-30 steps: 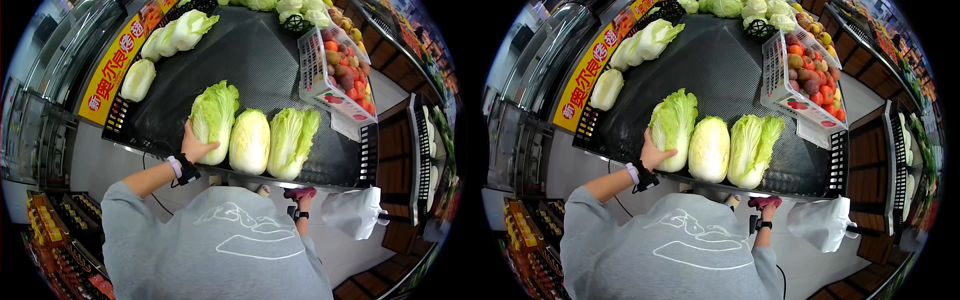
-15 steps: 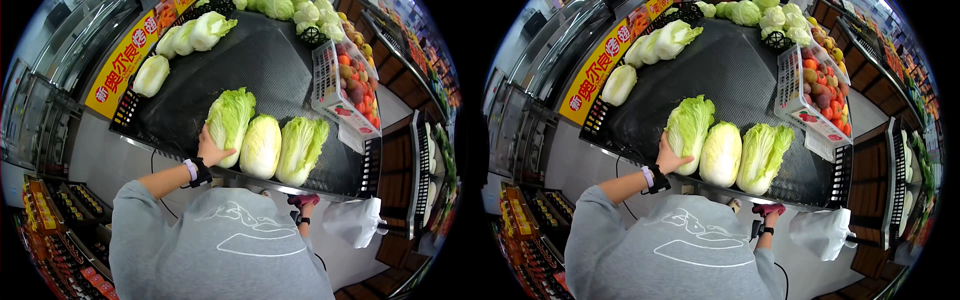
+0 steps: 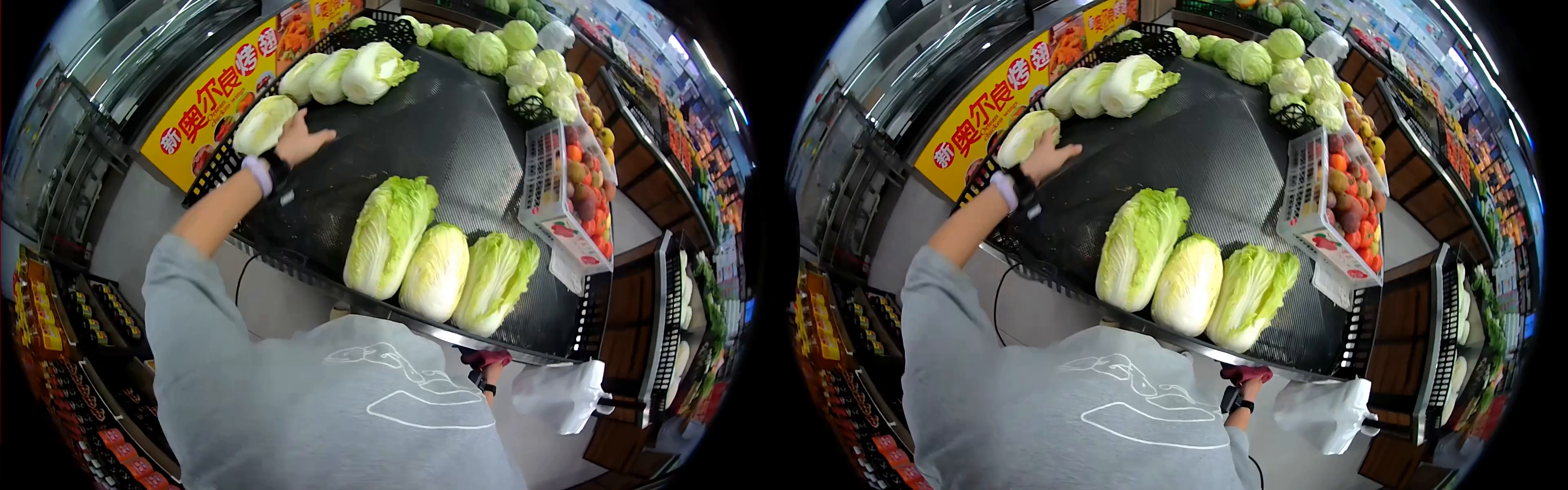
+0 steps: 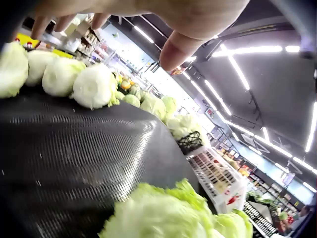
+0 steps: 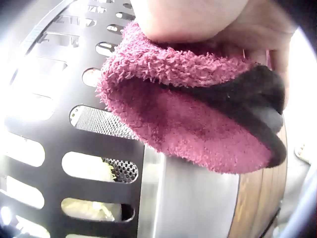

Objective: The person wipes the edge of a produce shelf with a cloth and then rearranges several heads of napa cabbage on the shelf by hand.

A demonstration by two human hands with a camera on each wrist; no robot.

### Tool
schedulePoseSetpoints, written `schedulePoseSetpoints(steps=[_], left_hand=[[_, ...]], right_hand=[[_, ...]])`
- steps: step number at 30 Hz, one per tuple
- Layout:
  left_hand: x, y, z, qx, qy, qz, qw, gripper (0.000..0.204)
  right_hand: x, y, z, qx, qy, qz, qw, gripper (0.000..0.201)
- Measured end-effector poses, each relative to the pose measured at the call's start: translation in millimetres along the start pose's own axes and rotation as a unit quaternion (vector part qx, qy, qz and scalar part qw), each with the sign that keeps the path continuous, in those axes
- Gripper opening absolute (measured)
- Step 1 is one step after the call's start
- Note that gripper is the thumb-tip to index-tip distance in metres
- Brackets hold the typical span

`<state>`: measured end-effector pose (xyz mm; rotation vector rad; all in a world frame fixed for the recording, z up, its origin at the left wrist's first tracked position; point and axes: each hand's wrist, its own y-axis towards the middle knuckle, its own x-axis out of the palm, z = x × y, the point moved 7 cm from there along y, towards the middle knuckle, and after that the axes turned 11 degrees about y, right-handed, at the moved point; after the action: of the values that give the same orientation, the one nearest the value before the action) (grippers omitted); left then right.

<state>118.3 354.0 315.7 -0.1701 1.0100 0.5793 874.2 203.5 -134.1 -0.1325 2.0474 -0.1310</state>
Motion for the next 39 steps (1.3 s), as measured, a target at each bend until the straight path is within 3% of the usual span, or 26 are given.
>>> schedulePoseSetpoints(steps=[1, 3, 4, 5, 6, 7, 8, 9, 11, 13, 14, 15, 16, 20, 22, 24, 27, 35, 39], left_hand=[[-12.4, 15.7, -0.9, -0.015, 0.065, -0.007, 0.998, 0.098], [-19.4, 48.5, -19.7, -0.061, 0.126, -0.027, 0.990, 0.101], [-24.1, 58.6, -30.5, -0.084, 0.167, -0.037, 0.982, 0.103], [-24.3, 69.5, -43.7, -0.106, 0.207, -0.048, 0.971, 0.104], [-28.7, 77.8, -57.9, -0.113, 0.241, -0.030, 0.963, 0.109], [-28.6, 83.2, -73.8, -0.114, 0.239, -0.029, 0.964, 0.109], [-32.9, 81.2, -84.4, -0.126, 0.281, -0.037, 0.951, 0.109], [-38.9, 82.1, -96.0, -0.138, 0.322, -0.045, 0.935, 0.110], [-32.5, 93.5, -146.3, -0.185, 0.304, -0.026, 0.934, 0.112], [-30.5, 97.0, -174.0, -0.167, 0.309, -0.005, 0.936, 0.116], [-32.2, 90.7, -176.2, -0.187, 0.297, -0.021, 0.936, 0.118], [-32.9, 84.2, -177.5, -0.206, 0.284, -0.040, 0.935, 0.120], [-25.9, 87.9, -188.6, -0.209, 0.284, -0.049, 0.934, 0.124], [-13.7, 95.9, -193.0, -0.194, 0.255, -0.092, 0.943, 0.129], [-8.1, 108.3, -202.0, -0.201, 0.284, -0.067, 0.935, 0.128], [-6.9, 117.4, -202.1, -0.200, 0.305, -0.092, 0.926, 0.126], [-12.7, 132.1, -208.0, -0.236, 0.266, -0.096, 0.930, 0.124], [-11.4, 138.9, -213.6, -0.192, 0.318, -0.117, 0.921, 0.124], [-14.8, 128.4, -205.0, -0.211, 0.299, -0.125, 0.922, 0.119]], right_hand=[[-15.5, 9.6, 1.1, 0.136, 0.169, -0.045, 0.975, 0.042], [-19.8, 19.2, 6.8, 0.018, 0.146, 0.032, 0.989, 0.024], [-12.0, 23.6, 22.8, 0.069, 0.265, 0.034, 0.961, 0.028], [-18.6, 21.9, 2.2, 0.066, 0.263, 0.034, 0.962, 0.028], [-24.0, 12.3, -7.6, 0.137, 0.444, 0.084, 0.882, 0.029], [-25.3, 3.6, -20.6, 0.201, 0.604, 0.131, 0.760, 0.031], [-16.2, 1.8, -14.5, 0.246, 0.638, 0.117, 0.720, 0.033], [-6.9, 0.4, -14.1, 0.269, 0.707, 0.123, 0.642, 0.032], [-3.9, 9.7, 10.5, 0.274, 0.660, 0.108, 0.691, 0.029], [10.7, 18.3, 40.3, 0.273, 0.621, 0.090, 0.729, 0.027], [18.6, 19.2, 34.0, 0.271, 0.623, 0.093, 0.728, 0.027], [23.8, 13.3, 33.3, 0.281, 0.577, 0.097, 0.761, 0.032], [23.2, 4.7, 17.5, 0.290, 0.563, 0.102, 0.767, 0.032], [26.3, -12.5, -42.6, 0.314, 0.541, 0.109, 0.772, 0.034], [26.1, -16.3, -59.9, 0.322, 0.535, 0.109, 0.773, 0.036], [22.5, -20.1, -73.4, 0.328, 0.527, 0.108, 0.776, 0.037], [21.0, -23.7, -81.9, 0.336, 0.517, 0.101, 0.781, 0.038], [19.6, -25.2, -91.8, 0.346, 0.508, 0.096, 0.783, 0.043], [18.7, -23.0, -96.1, 0.349, 0.503, 0.090, 0.786, 0.046]])
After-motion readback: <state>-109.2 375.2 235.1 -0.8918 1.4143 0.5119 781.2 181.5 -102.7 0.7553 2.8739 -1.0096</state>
